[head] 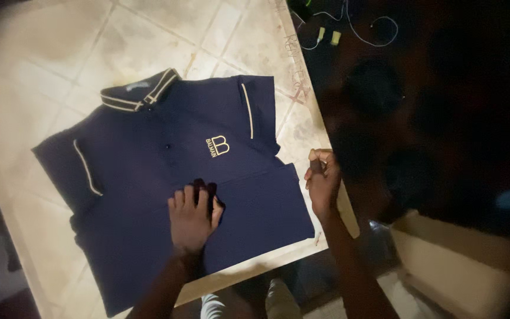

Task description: The person folds a navy blue polo shirt on a tiled table. They smooth the fabric, fold the sleeves and body into a compact rectangle, and place the folded shirt into an open suitcase.

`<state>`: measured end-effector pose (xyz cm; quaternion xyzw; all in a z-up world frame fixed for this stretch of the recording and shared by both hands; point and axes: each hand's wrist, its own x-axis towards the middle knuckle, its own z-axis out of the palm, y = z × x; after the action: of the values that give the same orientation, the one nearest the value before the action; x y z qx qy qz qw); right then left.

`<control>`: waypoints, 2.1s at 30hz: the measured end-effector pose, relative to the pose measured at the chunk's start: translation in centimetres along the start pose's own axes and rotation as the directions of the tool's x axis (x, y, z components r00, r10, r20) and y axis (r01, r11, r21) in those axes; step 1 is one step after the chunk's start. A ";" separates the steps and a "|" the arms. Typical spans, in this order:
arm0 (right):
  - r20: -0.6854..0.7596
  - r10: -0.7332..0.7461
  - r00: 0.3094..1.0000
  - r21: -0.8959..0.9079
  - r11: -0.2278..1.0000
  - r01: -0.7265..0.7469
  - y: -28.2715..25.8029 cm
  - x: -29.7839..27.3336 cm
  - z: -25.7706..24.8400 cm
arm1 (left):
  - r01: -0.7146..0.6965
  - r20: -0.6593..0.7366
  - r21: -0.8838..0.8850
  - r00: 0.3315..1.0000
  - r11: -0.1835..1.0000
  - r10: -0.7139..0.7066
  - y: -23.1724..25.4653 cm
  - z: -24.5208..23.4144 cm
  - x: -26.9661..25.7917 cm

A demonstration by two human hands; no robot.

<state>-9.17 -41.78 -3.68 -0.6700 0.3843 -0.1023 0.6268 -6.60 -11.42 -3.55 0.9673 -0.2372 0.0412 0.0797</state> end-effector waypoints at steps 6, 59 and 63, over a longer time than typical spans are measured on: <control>0.136 -0.363 0.922 -0.297 0.873 0.387 -1.9 -0.4 -0.6 | 0.012 -0.011 -0.011 1.000 1.000 -0.013 -0.2 0.6 -0.2; 0.504 -0.555 0.662 -0.123 0.713 0.690 1.7 7.7 -4.3 | 0.030 0.029 0.064 0.999 0.997 -0.032 -0.4 1.1 0.0; 0.500 -0.417 0.759 -0.146 0.823 0.549 1.5 7.7 -6.1 | 0.057 0.087 -0.006 0.995 0.998 -0.057 -0.5 0.9 -0.1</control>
<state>-8.20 -51.25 -6.56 -0.8343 0.0523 -0.0492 0.5466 -6.40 -11.14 -4.52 0.9742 -0.2129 -0.0042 0.0743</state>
